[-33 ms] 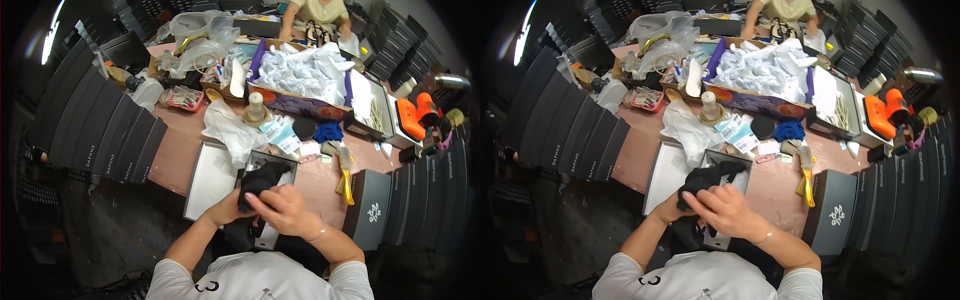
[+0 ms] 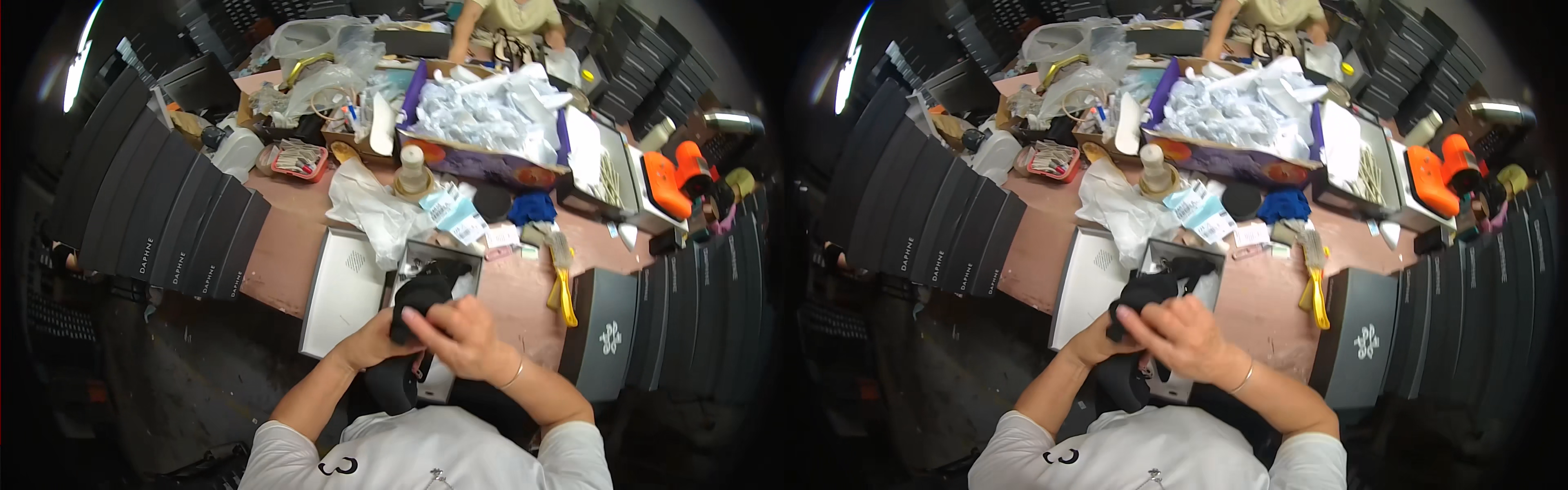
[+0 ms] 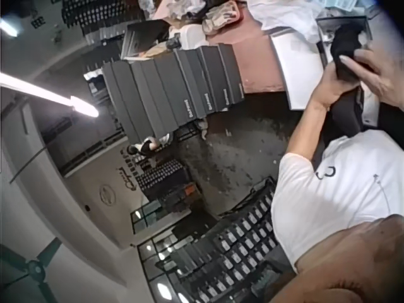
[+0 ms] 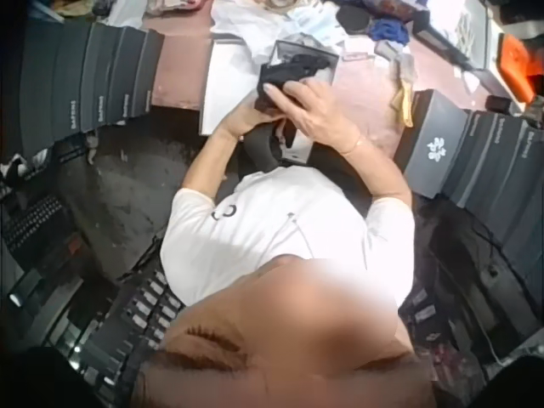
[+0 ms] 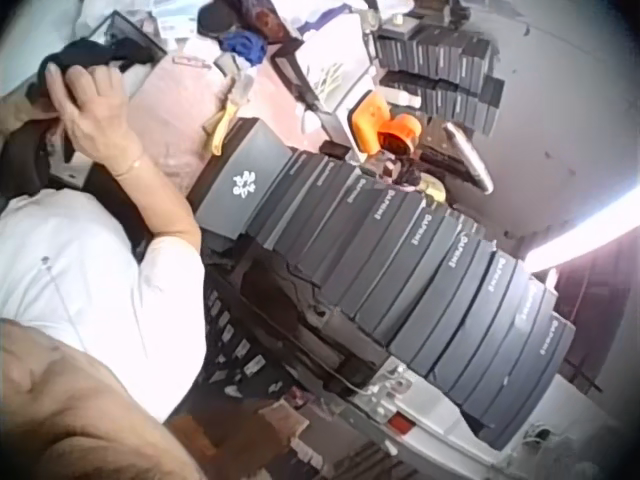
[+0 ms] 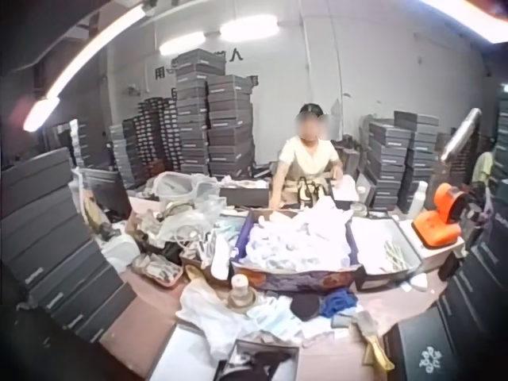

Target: Clean and pack high-heeled shoes into boxes with tissue paper.

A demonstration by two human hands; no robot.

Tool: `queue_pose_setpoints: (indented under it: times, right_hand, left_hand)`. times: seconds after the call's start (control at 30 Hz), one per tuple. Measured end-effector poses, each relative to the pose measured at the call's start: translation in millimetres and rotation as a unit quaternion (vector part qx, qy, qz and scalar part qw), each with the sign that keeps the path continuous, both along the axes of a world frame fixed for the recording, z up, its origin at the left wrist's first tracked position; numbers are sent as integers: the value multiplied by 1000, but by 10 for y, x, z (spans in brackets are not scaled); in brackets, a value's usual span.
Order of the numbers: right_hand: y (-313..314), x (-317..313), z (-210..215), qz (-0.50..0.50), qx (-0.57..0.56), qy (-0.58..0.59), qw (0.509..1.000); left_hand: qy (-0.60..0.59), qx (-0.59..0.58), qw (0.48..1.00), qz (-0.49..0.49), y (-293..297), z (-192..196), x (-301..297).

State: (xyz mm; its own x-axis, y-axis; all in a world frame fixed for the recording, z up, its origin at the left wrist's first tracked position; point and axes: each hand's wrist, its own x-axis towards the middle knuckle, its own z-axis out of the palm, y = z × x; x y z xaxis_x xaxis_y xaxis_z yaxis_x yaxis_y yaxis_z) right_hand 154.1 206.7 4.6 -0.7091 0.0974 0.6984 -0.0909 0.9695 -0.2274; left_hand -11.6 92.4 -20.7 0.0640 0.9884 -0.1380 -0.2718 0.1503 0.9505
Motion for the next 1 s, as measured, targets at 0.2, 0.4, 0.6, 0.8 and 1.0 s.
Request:
queue_pose_setpoints:
  times: [0.2, 0.4, 0.6, 0.8, 1.0]
  right_hand:
    - [-166, 445, -25, -149, -31, -9, 988]
    - [-313, 468, -271, -88, 16, -80, 993]
    - [-540, 229, 208, 103, 98, -130, 981]
    - [-357, 246, 267, 104, 86, -129, 983]
    - [-56, 369, -97, 7, 78, -222, 972]
  left_hand:
    - [-96, -147, 984, -33, -280, -134, 37]
    - [-18, -106, 993, -40, -529, -49, 8]
    - [266, -20, 961, -76, -702, 3, -12]
    - [217, -120, 965, -83, -843, 23, -158]
    - [137, -106, 982, -72, -859, 20, -177]
